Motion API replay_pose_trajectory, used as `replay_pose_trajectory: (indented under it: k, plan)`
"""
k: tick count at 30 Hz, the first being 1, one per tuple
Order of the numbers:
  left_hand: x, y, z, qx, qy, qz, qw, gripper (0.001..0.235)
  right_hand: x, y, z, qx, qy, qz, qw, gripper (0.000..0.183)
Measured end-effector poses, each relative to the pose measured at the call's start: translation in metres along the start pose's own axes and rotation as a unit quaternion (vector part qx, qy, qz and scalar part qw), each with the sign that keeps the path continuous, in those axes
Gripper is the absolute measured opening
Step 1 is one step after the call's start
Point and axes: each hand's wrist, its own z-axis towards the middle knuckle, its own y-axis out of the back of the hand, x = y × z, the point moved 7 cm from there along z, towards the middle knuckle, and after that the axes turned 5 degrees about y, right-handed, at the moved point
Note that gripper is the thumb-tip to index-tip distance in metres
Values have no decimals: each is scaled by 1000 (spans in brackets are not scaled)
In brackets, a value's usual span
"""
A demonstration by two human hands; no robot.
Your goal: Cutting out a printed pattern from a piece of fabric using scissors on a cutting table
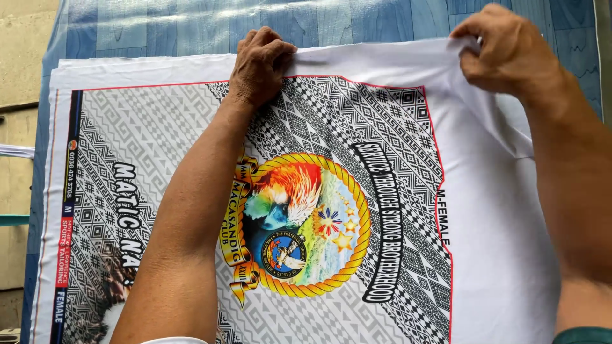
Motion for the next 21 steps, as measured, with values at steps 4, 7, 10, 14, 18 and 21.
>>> replay_pose_trajectory:
  k: [4,7,10,14,18,21]
  plan:
    - [-1,2,0,2,5,7,1000,13,-36,-24,6,-44,29,-47,997,31]
    - [-2,3,-1,-2,4,-1,1000,12,-52,-44,2,-33,39,-78,996,32]
    - [-3,5,-2,-3,9,-14,1000,11,-57,-42,-8,-122,61,-190,972,35]
    - [-2,4,-1,-5,13,-21,1000,12,-36,-17,-22,-208,80,-243,944,34]
    - [-2,4,-1,-9,10,-26,1000,13,-37,-2,-32,-82,-20,-62,994,29]
    - [-1,2,0,-5,7,-20,1000,16,-51,4,-49,2,-167,-63,984,32]
